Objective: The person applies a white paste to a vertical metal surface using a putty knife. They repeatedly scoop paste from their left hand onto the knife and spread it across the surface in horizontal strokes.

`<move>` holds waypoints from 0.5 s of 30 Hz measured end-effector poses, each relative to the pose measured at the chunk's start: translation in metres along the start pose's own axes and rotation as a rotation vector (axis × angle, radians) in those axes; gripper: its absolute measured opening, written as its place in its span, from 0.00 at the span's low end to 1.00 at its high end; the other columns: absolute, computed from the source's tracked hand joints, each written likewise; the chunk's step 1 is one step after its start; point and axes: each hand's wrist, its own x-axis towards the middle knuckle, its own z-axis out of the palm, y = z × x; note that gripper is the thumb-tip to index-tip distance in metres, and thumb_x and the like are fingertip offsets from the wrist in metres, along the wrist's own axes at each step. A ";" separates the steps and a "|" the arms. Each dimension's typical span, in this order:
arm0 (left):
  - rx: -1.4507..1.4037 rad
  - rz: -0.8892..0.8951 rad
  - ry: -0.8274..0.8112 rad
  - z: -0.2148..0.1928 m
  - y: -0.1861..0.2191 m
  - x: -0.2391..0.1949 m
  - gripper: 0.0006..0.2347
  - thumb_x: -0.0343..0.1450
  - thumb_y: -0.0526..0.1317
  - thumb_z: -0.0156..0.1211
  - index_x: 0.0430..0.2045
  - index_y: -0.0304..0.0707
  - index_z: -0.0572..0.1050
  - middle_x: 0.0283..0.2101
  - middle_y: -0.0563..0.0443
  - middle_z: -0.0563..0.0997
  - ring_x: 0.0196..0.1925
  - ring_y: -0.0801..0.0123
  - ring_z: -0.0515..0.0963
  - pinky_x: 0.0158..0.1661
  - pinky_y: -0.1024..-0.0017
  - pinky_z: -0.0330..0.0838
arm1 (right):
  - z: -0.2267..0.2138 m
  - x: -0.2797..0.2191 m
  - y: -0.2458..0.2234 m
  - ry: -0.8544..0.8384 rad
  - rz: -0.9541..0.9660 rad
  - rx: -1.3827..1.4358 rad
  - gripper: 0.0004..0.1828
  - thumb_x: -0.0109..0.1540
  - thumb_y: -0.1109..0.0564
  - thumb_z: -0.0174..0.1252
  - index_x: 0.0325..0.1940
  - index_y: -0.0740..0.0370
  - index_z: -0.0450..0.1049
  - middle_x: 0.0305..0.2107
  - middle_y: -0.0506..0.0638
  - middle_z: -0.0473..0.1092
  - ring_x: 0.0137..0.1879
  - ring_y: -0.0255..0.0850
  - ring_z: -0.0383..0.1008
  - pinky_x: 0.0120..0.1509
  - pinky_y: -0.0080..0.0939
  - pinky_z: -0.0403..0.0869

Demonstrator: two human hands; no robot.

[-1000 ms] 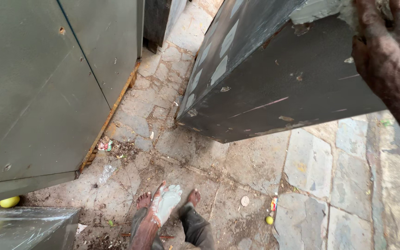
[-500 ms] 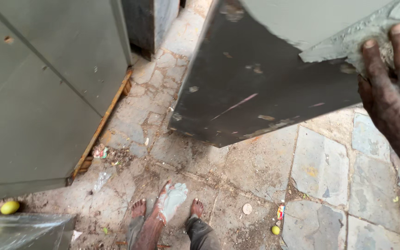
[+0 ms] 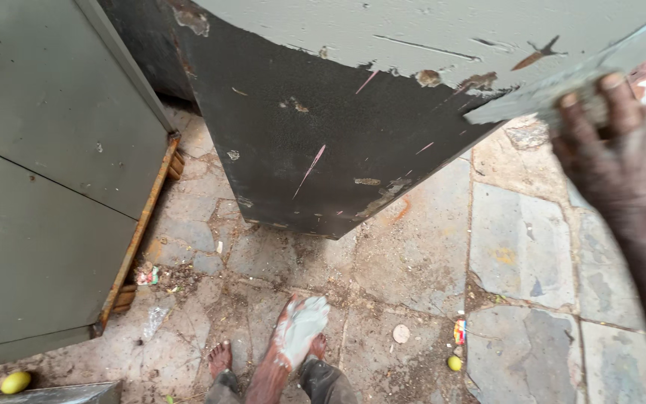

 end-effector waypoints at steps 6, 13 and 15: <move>0.055 0.104 -0.310 0.096 0.016 -0.020 0.31 0.73 0.55 0.55 0.64 0.25 0.65 0.69 0.36 0.70 0.70 0.50 0.69 0.69 0.58 0.61 | 0.008 -0.044 -0.103 -0.134 0.393 0.295 0.48 0.64 0.52 0.72 0.86 0.46 0.57 0.79 0.55 0.45 0.59 0.48 0.70 0.44 0.41 0.77; 0.603 0.343 -0.647 0.201 0.071 -0.050 0.38 0.74 0.63 0.49 0.71 0.28 0.56 0.75 0.35 0.60 0.77 0.53 0.59 0.74 0.57 0.51 | -0.084 -0.063 -0.263 -0.070 1.278 2.820 0.39 0.68 0.51 0.62 0.80 0.63 0.59 0.43 0.73 0.73 0.33 0.48 0.79 0.30 0.39 0.82; 0.859 0.315 -0.686 0.208 0.079 -0.051 0.44 0.72 0.70 0.41 0.73 0.27 0.54 0.77 0.36 0.56 0.79 0.57 0.53 0.74 0.60 0.45 | -0.104 -0.050 -0.315 -0.252 1.425 3.294 0.38 0.61 0.54 0.61 0.70 0.73 0.55 0.43 0.68 0.71 0.38 0.48 0.79 0.35 0.39 0.84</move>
